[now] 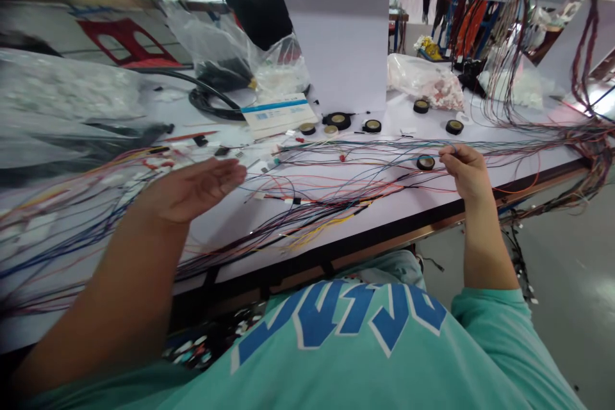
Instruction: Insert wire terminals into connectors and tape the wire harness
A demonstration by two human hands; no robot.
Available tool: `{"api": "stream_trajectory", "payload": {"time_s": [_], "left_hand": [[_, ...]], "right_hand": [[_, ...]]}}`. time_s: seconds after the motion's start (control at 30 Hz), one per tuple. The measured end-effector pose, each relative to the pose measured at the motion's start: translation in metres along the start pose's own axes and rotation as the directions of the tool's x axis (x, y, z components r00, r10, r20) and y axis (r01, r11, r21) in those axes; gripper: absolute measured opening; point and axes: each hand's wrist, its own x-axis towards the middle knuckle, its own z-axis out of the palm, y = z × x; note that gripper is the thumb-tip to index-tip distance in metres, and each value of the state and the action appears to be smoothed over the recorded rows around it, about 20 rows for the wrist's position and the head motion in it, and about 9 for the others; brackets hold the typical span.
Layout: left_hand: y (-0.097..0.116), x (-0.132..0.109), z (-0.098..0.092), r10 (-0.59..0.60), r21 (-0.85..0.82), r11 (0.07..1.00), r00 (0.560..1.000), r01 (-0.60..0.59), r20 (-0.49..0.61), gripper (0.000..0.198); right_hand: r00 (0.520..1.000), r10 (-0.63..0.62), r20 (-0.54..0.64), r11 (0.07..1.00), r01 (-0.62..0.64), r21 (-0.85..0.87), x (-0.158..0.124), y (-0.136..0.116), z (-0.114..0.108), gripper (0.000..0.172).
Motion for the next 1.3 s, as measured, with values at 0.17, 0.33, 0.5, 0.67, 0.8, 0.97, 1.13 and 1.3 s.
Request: {"api": "stream_trajectory", "payload": {"time_s": [0.17,0.33,0.5,0.67,0.8,0.97,1.13,1.3], "left_hand": [[0.015,-0.017,-0.014,0.083,0.953,0.304,0.996,0.005,-0.032,0.037],[0.013,-0.039,0.050,0.146,0.874,0.260,0.912,-0.410,0.384,0.014],[-0.038,-0.025,0.145,-0.039,0.621,0.453,0.682,-0.639,0.730,0.038],[-0.067,-0.013,0.187,-0.307,0.520,0.717,0.460,-0.464,0.833,0.014],[-0.061,-0.014,0.187,-0.357,0.494,0.813,0.406,-0.309,0.841,0.015],[-0.048,-0.016,0.181,-0.414,0.541,0.773,0.383,-0.332,0.826,0.012],[-0.039,-0.017,0.174,-0.400,0.579,0.551,0.419,-0.600,0.815,0.002],[-0.037,-0.013,0.163,-0.415,0.605,0.474,0.443,-0.640,0.795,0.003]], "right_hand": [[1.000,-0.015,0.007,1.000,0.015,0.002,0.001,-0.006,0.001,0.015],[0.997,-0.051,0.051,0.999,0.051,0.003,0.002,-0.011,-0.001,0.013],[0.994,-0.077,0.081,0.997,0.075,0.033,-0.002,-0.013,-0.002,0.013],[0.989,-0.086,0.119,0.996,0.086,0.004,-0.008,-0.012,-0.010,0.010],[0.989,-0.032,0.144,0.998,0.038,-0.042,-0.010,-0.013,-0.019,0.008],[0.981,0.043,0.188,0.994,-0.023,-0.109,-0.007,-0.016,-0.026,0.008],[0.979,0.091,0.180,0.991,-0.071,-0.115,-0.001,-0.016,-0.025,0.012],[0.986,0.133,0.103,0.988,-0.124,-0.091,0.000,-0.019,-0.021,0.015]]}}
